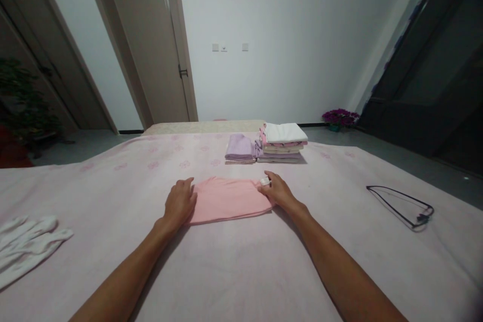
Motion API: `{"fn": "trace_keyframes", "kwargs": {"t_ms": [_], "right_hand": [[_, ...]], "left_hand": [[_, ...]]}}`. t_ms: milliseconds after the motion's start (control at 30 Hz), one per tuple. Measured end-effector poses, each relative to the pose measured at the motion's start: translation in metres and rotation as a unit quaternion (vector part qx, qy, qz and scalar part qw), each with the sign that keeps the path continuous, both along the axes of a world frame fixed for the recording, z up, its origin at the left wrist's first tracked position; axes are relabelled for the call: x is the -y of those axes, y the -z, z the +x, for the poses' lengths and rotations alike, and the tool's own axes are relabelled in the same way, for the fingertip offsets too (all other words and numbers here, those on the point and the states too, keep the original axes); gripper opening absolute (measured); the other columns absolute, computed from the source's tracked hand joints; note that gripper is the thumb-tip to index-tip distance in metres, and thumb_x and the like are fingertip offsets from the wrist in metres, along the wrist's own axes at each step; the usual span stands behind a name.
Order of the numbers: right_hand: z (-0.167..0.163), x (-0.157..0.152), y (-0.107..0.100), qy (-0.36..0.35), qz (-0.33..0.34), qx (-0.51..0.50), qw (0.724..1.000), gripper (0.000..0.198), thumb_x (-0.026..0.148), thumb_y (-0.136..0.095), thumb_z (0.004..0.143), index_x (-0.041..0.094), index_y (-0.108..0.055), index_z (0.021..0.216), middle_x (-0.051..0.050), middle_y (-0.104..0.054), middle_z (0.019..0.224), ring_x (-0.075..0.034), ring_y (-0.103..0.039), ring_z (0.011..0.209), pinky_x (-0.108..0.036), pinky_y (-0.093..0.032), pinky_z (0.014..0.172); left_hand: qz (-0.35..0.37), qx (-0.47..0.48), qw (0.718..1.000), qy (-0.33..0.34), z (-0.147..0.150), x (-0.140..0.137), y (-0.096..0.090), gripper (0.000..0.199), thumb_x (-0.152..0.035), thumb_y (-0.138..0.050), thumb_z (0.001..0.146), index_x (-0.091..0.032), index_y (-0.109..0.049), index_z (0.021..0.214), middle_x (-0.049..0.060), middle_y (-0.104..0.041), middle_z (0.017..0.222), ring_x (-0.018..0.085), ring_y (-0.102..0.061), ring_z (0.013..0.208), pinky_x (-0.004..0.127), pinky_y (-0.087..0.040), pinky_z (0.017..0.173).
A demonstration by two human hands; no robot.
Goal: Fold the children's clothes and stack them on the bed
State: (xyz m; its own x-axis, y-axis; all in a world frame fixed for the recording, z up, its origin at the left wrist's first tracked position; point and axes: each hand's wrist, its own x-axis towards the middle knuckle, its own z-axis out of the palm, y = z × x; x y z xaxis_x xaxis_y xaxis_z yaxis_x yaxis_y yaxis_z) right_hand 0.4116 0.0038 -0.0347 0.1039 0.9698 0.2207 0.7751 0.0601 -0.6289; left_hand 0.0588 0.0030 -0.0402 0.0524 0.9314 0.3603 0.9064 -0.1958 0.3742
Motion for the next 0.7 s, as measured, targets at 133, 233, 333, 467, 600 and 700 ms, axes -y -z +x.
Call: {"fn": "trace_keyframes", "kwargs": {"t_ms": [133, 233, 333, 467, 600, 700], "right_hand": [[0.000, 0.005, -0.010, -0.019, 0.084, 0.103, 0.991, 0.038, 0.026, -0.057, 0.089, 0.020, -0.066, 0.125, -0.010, -0.062, 0.125, -0.022, -0.056, 0.115, -0.034, -0.042, 0.102], [-0.004, 0.011, -0.018, -0.064, 0.090, 0.172, 0.979, 0.028, 0.026, -0.052, 0.094, 0.022, -0.071, 0.115, -0.008, -0.063, 0.125, -0.023, -0.052, 0.120, -0.035, -0.037, 0.106], [-0.011, 0.017, -0.020, -0.085, 0.055, 0.232, 0.967, 0.026, 0.031, -0.052, 0.096, 0.023, -0.072, 0.111, -0.008, -0.062, 0.128, -0.024, -0.049, 0.124, -0.036, -0.036, 0.105], [-0.016, 0.020, -0.021, -0.090, 0.035, 0.271, 0.958, 0.023, 0.029, -0.051, 0.096, 0.022, -0.071, 0.106, -0.008, -0.067, 0.115, -0.022, -0.054, 0.113, -0.033, -0.037, 0.098], [-0.016, 0.019, -0.022, -0.094, 0.034, 0.284, 0.954, 0.017, 0.029, -0.056, 0.094, 0.021, -0.070, 0.097, -0.008, -0.069, 0.107, -0.022, -0.055, 0.109, -0.032, -0.037, 0.093], [-0.017, 0.018, -0.022, -0.076, 0.025, 0.269, 0.960, 0.014, 0.029, -0.057, 0.093, 0.020, -0.067, 0.096, -0.008, -0.068, 0.106, -0.021, -0.057, 0.103, -0.030, -0.037, 0.088]], "left_hand": [[0.071, -0.066, 0.990, 0.102, 0.006, 0.012, 0.021, 0.040, -0.031, -0.040, 0.098, -0.016, -0.061, 0.128, 0.013, -0.061, 0.137, 0.028, -0.048, 0.136, 0.046, -0.038, 0.117], [0.065, -0.081, 0.983, 0.150, 0.016, 0.017, 0.030, 0.047, -0.038, -0.035, 0.101, -0.012, -0.058, 0.133, 0.015, -0.058, 0.143, 0.029, -0.043, 0.142, 0.048, -0.035, 0.119], [0.041, -0.114, 0.981, 0.151, 0.022, 0.019, 0.034, 0.058, -0.045, -0.035, 0.101, -0.006, -0.052, 0.141, 0.022, -0.050, 0.149, 0.033, -0.040, 0.144, 0.050, -0.033, 0.119], [0.022, -0.151, 0.979, 0.138, 0.023, 0.021, 0.035, 0.061, -0.047, -0.034, 0.101, -0.007, -0.049, 0.145, 0.022, -0.045, 0.153, 0.035, -0.037, 0.146, 0.051, -0.032, 0.119], [0.010, -0.165, 0.977, 0.134, 0.023, 0.024, 0.032, 0.060, -0.046, -0.035, 0.101, -0.009, -0.049, 0.146, 0.021, -0.043, 0.154, 0.034, -0.036, 0.146, 0.050, -0.032, 0.119], [0.001, -0.171, 0.977, 0.128, 0.024, 0.025, 0.029, 0.060, -0.046, -0.036, 0.101, -0.010, -0.049, 0.147, 0.020, -0.042, 0.156, 0.034, -0.035, 0.147, 0.050, -0.030, 0.119]]}}
